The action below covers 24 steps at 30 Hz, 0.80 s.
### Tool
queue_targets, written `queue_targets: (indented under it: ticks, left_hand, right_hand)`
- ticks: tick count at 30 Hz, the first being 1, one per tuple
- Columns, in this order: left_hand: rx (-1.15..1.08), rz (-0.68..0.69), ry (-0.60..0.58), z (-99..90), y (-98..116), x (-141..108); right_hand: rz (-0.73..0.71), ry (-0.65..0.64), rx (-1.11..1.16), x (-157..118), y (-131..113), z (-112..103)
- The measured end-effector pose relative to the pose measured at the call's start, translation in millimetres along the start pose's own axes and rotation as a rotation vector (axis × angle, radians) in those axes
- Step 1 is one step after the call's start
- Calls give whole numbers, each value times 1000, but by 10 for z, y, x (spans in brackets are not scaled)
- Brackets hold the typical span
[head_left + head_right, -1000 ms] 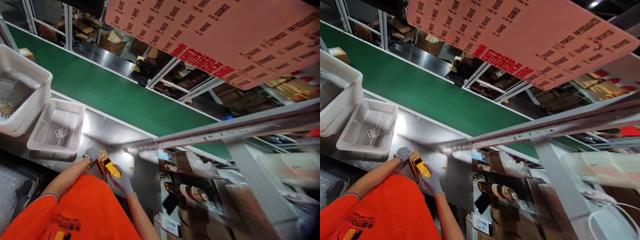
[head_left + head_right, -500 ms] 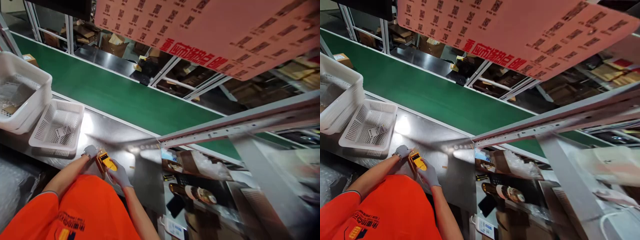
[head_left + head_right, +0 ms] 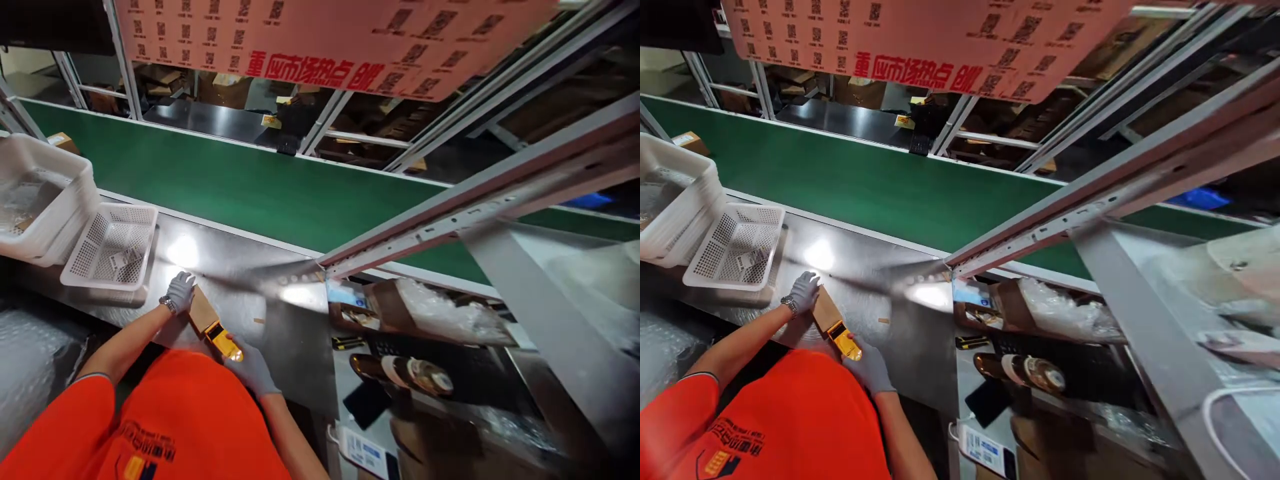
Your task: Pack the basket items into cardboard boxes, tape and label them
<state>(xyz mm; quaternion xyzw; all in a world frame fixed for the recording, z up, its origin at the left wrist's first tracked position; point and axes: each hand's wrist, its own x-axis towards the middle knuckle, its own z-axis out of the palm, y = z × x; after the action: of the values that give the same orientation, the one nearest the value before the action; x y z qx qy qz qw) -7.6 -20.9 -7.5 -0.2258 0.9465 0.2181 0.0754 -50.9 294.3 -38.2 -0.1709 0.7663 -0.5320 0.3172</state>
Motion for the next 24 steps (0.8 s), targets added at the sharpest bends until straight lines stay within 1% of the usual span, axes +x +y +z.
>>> queue_targets:
  ticks: [1,3,4,5,6,8,10,13,15,17,19,21,24]
  left_hand:
    - [28,139,-56,57,53,-39]
    - [154,437,-224,196,161,-91]
    - [228,559,-299,264,218,-101]
    - [298,643,-348,323,277,-100]
    - [351,680,-366,365,340,-89]
    - [366,669,-351,393,477,-50]
    - [275,680,-348,363,620,-12]
    - [-29,751,-345,315,807,10]
    - [-223,777,-343,321,880,8]
    - [-312,757,-366,332,887,12]
    - [-308,707,-388,298,820,41]
    - [-258,686,-384,195,691,101]
    - [-183,744,-318,-36,408,234]
  right_hand:
    - [0,-20,-11,18,-15,-1]
    - [-16,-25,-27,42,-42,-12]
    - [-27,-30,-36,48,-52,-28]
    - [-39,-30,-46,47,-61,-55]
    - [-55,-24,-59,40,-73,-99]
    - [-90,-21,-89,-5,-118,-252]
    - [-112,-31,-107,-94,-204,-488]
    - [-116,-44,-78,-261,-398,-870]
    - [-137,-33,-63,-324,-540,-1023]
    - [-175,-21,-89,-310,-675,-1040]
    - [-203,-7,-147,-233,-807,-949]
    - [-212,-10,-208,-140,-943,-827]
    - [-216,-90,-334,-60,-1146,-740]
